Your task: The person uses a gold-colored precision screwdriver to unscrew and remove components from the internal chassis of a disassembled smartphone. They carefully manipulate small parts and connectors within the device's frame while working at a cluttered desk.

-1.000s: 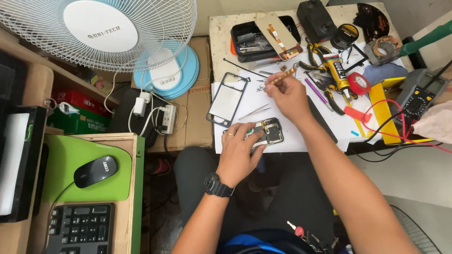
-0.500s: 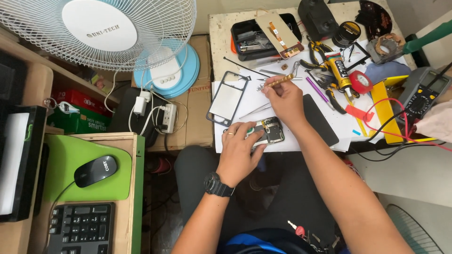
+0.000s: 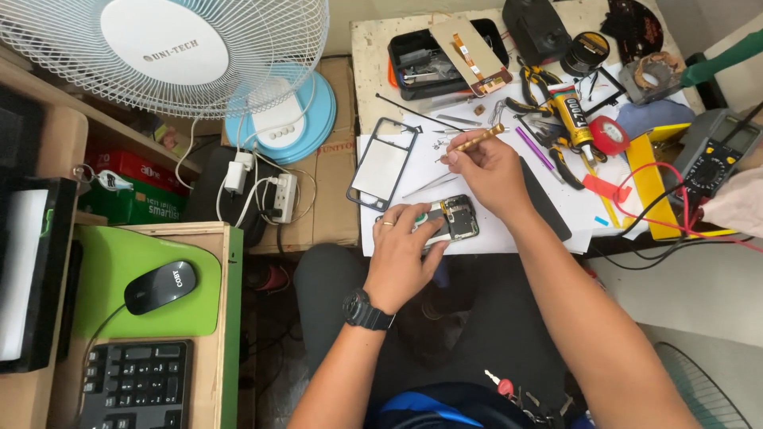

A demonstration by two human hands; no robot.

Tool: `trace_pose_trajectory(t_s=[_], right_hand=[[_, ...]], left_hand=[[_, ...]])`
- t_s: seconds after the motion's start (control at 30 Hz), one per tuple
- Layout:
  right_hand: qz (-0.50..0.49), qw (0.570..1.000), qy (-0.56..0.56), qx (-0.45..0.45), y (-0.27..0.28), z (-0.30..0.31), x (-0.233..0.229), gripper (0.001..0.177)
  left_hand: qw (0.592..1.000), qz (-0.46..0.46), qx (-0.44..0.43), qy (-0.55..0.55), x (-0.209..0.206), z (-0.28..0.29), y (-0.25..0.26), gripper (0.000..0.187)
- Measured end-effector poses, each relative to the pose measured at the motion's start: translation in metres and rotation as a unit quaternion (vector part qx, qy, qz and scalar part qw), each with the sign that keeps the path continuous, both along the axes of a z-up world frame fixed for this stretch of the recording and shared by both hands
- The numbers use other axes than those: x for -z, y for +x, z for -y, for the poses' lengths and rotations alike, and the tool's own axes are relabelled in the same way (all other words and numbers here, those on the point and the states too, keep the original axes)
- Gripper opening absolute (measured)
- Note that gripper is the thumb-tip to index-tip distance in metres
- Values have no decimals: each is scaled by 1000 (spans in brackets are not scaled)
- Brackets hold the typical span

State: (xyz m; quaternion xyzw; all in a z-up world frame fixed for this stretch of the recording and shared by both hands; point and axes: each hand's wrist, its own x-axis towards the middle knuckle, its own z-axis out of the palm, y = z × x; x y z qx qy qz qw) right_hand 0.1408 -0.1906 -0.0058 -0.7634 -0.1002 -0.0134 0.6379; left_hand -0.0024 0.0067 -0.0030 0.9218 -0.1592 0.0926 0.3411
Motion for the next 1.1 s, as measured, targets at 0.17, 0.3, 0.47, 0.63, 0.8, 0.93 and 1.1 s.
trace_pose_trajectory(t_s=[0.17, 0.3, 0.47, 0.63, 0.8, 0.93, 1.1], right_hand=[[3, 1000, 15, -9, -27, 6, -12, 15], [7, 999, 31, -12, -49, 10, -16, 15], [47, 999, 14, -7, -46, 7, -10, 14], [131, 984, -115, -37, -25, 3, -5, 14], [135, 981, -134, -40, -25, 8, -9, 18], [119, 987, -106, -27, -29, 13, -12, 20], [138, 988, -68, 2, -31, 22, -15, 15]], left_hand=[[1000, -2, 0, -11, 0, 0, 0, 34], [999, -20, -1, -45, -4, -2, 0, 36], [998, -28, -12, -52, -4, 0, 1, 32], [998, -21, -16, -60, -3, -1, 1, 31], [996, 12, -20, -82, -2, -6, 12, 23], [995, 75, -57, -32, 12, -12, 41, 18], [988, 49, -107, 98, 17, -13, 73, 16]])
